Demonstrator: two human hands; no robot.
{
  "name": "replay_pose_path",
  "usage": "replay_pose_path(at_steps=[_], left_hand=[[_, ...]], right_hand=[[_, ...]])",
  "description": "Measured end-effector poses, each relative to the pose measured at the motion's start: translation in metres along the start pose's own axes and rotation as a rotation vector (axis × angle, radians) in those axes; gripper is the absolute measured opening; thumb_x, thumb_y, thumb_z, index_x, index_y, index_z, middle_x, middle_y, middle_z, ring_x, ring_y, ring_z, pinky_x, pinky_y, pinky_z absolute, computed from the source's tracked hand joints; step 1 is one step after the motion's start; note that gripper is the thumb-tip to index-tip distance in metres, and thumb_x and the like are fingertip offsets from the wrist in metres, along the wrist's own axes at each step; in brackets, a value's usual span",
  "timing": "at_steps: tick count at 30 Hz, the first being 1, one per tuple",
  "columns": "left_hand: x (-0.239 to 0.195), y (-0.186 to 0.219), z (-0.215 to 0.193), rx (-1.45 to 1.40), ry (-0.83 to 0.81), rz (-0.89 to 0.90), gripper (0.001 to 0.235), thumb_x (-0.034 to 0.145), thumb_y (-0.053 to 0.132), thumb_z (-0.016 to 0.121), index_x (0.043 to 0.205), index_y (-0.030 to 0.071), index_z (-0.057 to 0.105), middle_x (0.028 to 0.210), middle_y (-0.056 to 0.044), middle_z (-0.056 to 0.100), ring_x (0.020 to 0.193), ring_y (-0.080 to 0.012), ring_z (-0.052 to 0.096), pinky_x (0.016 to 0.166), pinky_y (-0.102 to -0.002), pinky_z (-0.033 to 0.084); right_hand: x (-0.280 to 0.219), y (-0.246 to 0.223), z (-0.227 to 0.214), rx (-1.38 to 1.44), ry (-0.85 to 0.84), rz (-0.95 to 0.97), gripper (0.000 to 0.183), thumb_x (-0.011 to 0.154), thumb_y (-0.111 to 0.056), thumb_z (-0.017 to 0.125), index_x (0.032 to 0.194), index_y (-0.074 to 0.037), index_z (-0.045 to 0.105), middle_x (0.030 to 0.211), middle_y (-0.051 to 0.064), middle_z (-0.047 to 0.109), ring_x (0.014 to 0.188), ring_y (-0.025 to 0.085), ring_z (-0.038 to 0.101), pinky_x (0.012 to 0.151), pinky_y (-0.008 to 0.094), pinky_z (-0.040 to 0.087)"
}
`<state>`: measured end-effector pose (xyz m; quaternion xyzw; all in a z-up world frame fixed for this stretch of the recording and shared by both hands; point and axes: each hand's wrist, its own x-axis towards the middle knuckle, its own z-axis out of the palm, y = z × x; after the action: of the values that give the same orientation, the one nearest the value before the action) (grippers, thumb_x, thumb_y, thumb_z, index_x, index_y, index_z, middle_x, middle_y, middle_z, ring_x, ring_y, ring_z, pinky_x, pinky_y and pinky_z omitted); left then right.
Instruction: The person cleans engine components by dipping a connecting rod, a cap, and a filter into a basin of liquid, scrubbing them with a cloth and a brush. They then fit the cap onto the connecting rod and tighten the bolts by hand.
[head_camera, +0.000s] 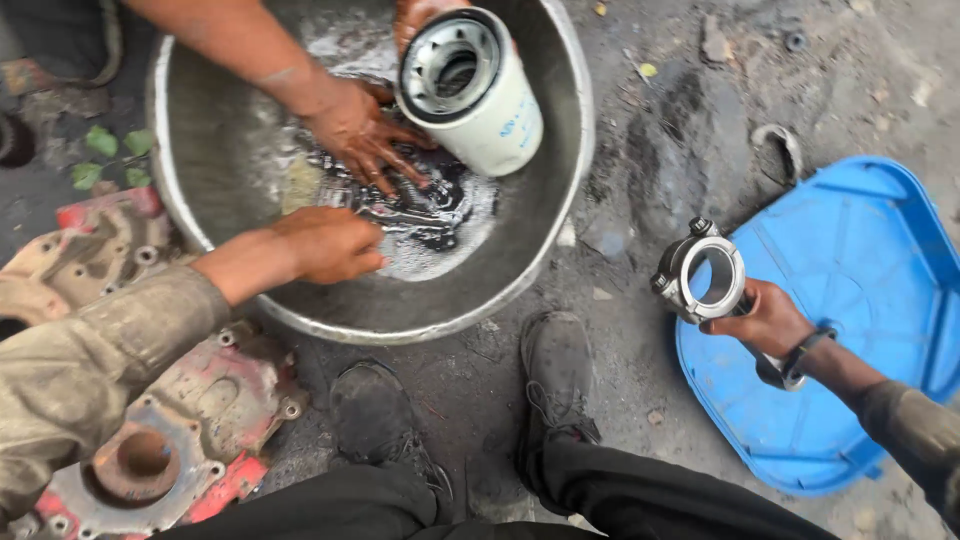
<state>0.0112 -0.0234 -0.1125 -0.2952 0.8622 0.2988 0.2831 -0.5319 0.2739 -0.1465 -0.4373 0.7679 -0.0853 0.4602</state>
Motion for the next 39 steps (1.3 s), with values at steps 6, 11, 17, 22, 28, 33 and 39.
replay_pose_path(at_steps=[6, 11, 17, 22, 28, 33, 39], left_hand=[[0.028, -0.035, 0.005, 0.207, -0.065, -0.058, 0.041, 0.095, 0.048, 0.055, 0.123, 0.019, 0.063, 0.121, -0.009, 0.070, 0.116, -0.0324, 0.066, 0.100, -0.047, 0.053], [0.037, -0.041, -0.010, 0.289, -0.061, -0.096, 0.039, 0.098, 0.047, 0.055, 0.119, 0.016, 0.067, 0.118, -0.010, 0.073, 0.115, -0.0320, 0.068, 0.100, -0.047, 0.054], [0.030, -0.035, -0.021, 0.238, 0.039, -0.145, 0.039, 0.096, 0.044, 0.059, 0.117, 0.012, 0.069, 0.114, -0.016, 0.073, 0.109, -0.0375, 0.069, 0.095, -0.051, 0.054], [0.021, -0.037, -0.013, 0.183, 0.081, -0.157, 0.037, 0.094, 0.040, 0.062, 0.113, 0.009, 0.072, 0.109, -0.018, 0.074, 0.107, -0.0379, 0.069, 0.093, -0.051, 0.054], [-0.011, -0.044, -0.015, 0.221, 0.037, -0.229, 0.030, 0.080, 0.018, 0.071, 0.108, 0.009, 0.075, 0.106, -0.016, 0.074, 0.103, -0.0337, 0.072, 0.085, -0.047, 0.058], [-0.071, -0.044, -0.016, 0.075, 0.401, -0.132, 0.030, 0.079, 0.011, 0.068, 0.109, 0.011, 0.071, 0.101, -0.017, 0.074, 0.098, -0.0384, 0.070, 0.081, -0.051, 0.055], [-0.164, -0.065, 0.055, -0.446, 1.155, -0.251, 0.018, 0.093, 0.012, 0.063, 0.108, 0.004, 0.069, 0.099, -0.016, 0.073, 0.084, -0.0344, 0.071, 0.071, -0.045, 0.054]], right_hand=[[-0.043, 0.105, -0.058, -0.517, 0.106, 0.576, 0.050, 0.075, -0.046, 0.087, 0.102, -0.005, 0.079, 0.091, 0.014, 0.079, 0.084, 0.029, 0.074, 0.080, 0.043, 0.057], [-0.055, 0.154, -0.119, -0.492, 0.157, 0.619, 0.050, 0.083, -0.051, 0.077, 0.111, -0.010, 0.080, 0.096, 0.018, 0.079, 0.086, 0.032, 0.075, 0.079, 0.043, 0.056], [-0.007, 0.170, -0.112, -0.382, -0.324, 0.859, 0.055, 0.085, -0.030, 0.071, 0.139, -0.034, 0.059, 0.114, 0.006, 0.082, 0.109, 0.023, 0.078, 0.094, 0.050, 0.058], [0.088, 0.106, -0.059, -0.673, -0.596, 0.266, 0.035, 0.087, -0.032, 0.069, 0.121, -0.025, 0.073, 0.099, 0.002, 0.083, 0.103, 0.019, 0.076, 0.094, 0.033, 0.058], [0.136, -0.112, -0.050, -1.007, -0.584, -0.101, 0.020, 0.084, -0.035, 0.069, 0.093, -0.019, 0.077, 0.096, -0.001, 0.079, 0.095, 0.017, 0.073, 0.090, 0.037, 0.058], [0.111, -0.292, -0.001, -1.152, -0.463, -0.248, 0.024, 0.093, -0.044, 0.063, 0.103, -0.025, 0.073, 0.097, -0.001, 0.080, 0.097, 0.017, 0.076, 0.094, 0.036, 0.061], [0.132, -0.339, 0.118, -1.205, -0.685, -0.597, 0.040, 0.089, -0.035, 0.065, 0.128, -0.025, 0.061, 0.117, 0.002, 0.077, 0.110, 0.022, 0.074, 0.101, 0.037, 0.056]])
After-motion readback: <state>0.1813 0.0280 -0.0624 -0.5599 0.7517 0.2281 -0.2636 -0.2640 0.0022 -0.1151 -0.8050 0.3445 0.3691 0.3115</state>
